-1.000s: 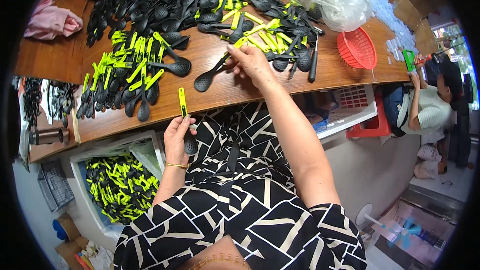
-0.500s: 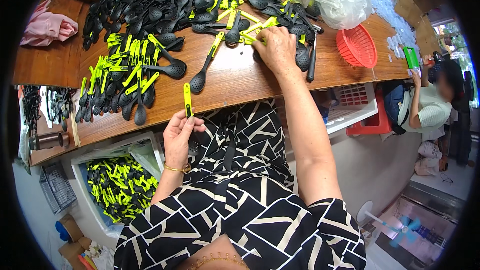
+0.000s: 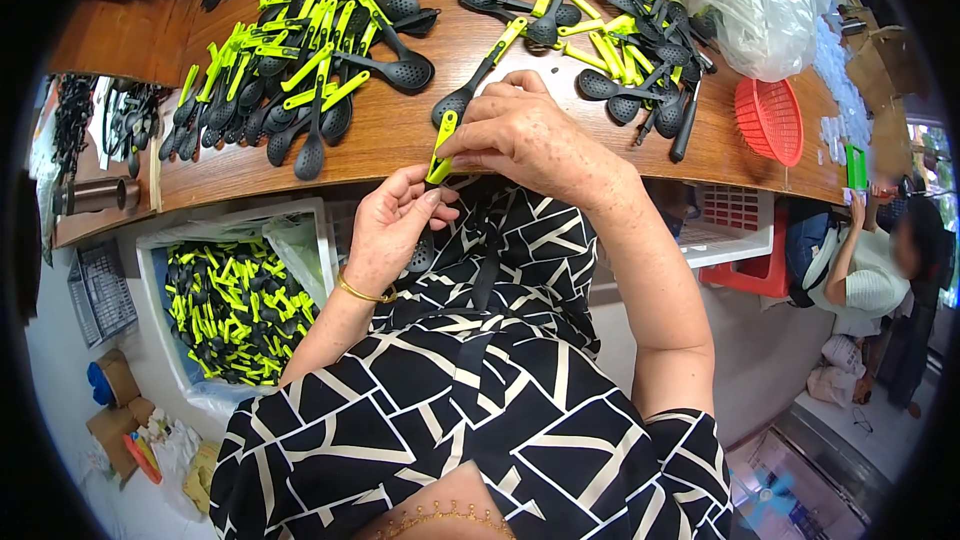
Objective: The person assembles black slotted spoons with neon green handles by inserting the handle into the spoon head and tapping it with a hammer. They repeatedly pick up spoon heads and handles from a pile, align them, and secure them on a wooden workbench.
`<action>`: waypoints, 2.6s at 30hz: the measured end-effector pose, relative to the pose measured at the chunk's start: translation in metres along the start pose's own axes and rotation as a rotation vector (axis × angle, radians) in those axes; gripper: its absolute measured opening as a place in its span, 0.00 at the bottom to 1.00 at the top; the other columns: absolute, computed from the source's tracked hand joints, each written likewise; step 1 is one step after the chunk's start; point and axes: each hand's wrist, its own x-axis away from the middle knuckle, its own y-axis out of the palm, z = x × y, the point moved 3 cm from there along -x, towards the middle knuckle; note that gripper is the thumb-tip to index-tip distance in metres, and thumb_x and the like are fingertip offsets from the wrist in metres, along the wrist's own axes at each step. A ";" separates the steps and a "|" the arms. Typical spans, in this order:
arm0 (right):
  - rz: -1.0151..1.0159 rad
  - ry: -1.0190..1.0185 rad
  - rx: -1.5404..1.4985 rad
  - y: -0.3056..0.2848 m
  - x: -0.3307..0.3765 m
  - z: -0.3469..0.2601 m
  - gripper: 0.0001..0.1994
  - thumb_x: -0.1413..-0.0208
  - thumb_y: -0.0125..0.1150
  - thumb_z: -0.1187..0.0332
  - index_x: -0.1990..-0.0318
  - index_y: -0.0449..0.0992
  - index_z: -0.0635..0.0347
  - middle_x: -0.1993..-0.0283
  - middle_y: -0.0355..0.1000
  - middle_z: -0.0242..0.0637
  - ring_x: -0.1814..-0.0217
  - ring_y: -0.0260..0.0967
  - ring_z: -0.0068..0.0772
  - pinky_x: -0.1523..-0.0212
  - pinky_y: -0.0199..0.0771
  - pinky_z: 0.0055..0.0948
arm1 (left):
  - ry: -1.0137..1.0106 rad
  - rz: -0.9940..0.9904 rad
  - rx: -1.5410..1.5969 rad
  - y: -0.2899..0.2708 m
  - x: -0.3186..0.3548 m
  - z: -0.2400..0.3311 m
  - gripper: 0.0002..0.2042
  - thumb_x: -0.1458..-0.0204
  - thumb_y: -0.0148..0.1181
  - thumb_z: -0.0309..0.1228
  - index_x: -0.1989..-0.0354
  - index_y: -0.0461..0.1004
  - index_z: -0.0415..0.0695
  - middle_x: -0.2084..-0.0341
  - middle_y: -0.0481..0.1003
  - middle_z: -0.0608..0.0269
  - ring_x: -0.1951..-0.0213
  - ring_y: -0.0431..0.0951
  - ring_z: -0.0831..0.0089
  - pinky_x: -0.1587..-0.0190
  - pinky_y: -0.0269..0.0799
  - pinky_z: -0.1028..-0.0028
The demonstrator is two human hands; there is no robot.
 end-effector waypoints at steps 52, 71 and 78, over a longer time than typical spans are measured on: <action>0.313 0.092 0.438 0.061 0.037 0.042 0.14 0.47 0.63 0.62 0.53 0.85 0.38 0.48 0.80 0.16 0.35 0.70 0.24 0.24 0.45 0.53 | 0.514 0.235 -0.566 -0.065 0.018 0.032 0.16 0.36 0.60 0.26 0.42 0.74 0.35 0.54 0.79 0.54 0.56 0.82 0.70 0.53 0.78 0.73; 0.316 0.788 0.471 -0.028 0.074 0.172 0.12 0.45 0.69 0.57 0.57 0.86 0.48 0.63 0.82 0.31 0.53 0.75 0.38 0.48 0.63 0.44 | -0.045 -0.063 0.187 0.014 -0.073 0.003 0.12 0.32 0.55 0.29 0.43 0.70 0.39 0.57 0.81 0.54 0.60 0.85 0.71 0.57 0.82 0.75; 0.417 0.620 0.527 -0.038 0.054 0.177 0.08 0.48 0.71 0.60 0.61 0.86 0.46 0.62 0.80 0.26 0.52 0.74 0.35 0.49 0.66 0.42 | -0.063 -0.114 0.081 0.013 -0.078 0.003 0.13 0.31 0.54 0.29 0.42 0.69 0.38 0.57 0.81 0.54 0.57 0.84 0.70 0.53 0.81 0.75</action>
